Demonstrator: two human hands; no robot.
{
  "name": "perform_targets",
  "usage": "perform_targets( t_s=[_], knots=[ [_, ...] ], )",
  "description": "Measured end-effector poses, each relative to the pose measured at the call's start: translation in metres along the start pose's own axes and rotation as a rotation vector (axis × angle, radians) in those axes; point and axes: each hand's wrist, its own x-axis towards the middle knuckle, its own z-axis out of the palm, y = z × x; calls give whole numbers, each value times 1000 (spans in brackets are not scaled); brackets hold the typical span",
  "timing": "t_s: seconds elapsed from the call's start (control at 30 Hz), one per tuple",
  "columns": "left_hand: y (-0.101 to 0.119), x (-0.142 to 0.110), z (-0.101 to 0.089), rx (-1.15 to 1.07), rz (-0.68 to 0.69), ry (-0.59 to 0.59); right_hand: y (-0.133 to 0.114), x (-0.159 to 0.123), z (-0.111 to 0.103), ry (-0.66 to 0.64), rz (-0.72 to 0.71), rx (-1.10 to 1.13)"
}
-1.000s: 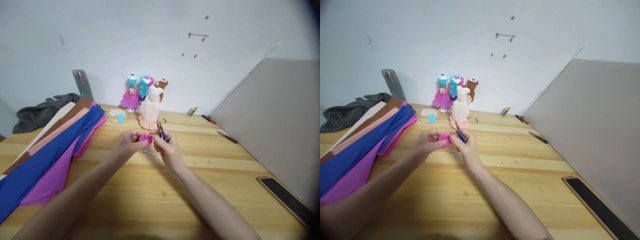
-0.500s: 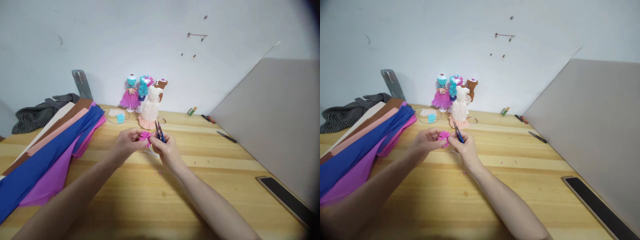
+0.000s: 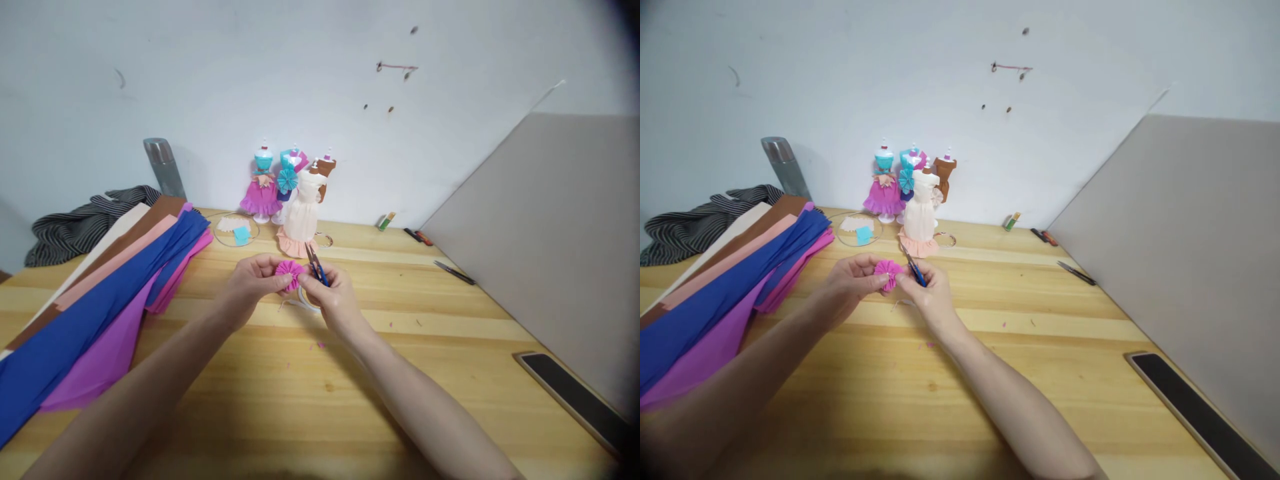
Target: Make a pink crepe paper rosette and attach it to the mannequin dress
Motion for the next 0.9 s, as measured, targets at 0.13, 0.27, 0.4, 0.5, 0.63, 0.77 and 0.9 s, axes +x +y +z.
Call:
perform_targets(
  t_s=[0.13,0.27,0.4,0.5,0.63,0.77,0.9],
  knots=[
    [5,-1,2,-14,-23,16,-3,1,-1,-16,33,69],
    [9,-2,3,-35,-9,60,-9,1,-5,-29,14,193],
    [12,-2,4,-99,44,125,1,0,-4,5,-23,173],
    [14,-2,5,-158,50,188,15,-1,1,-1,-39,137],
    [11,-3,3,-149,37,190,20,-1,3,-2,-91,147],
    [4,-3,4,-7,26,119,10,-2,-3,15,-141,100],
    [-1,-4,8,128,-9,65,0,-3,-4,73,-147,-122]
  ],
)
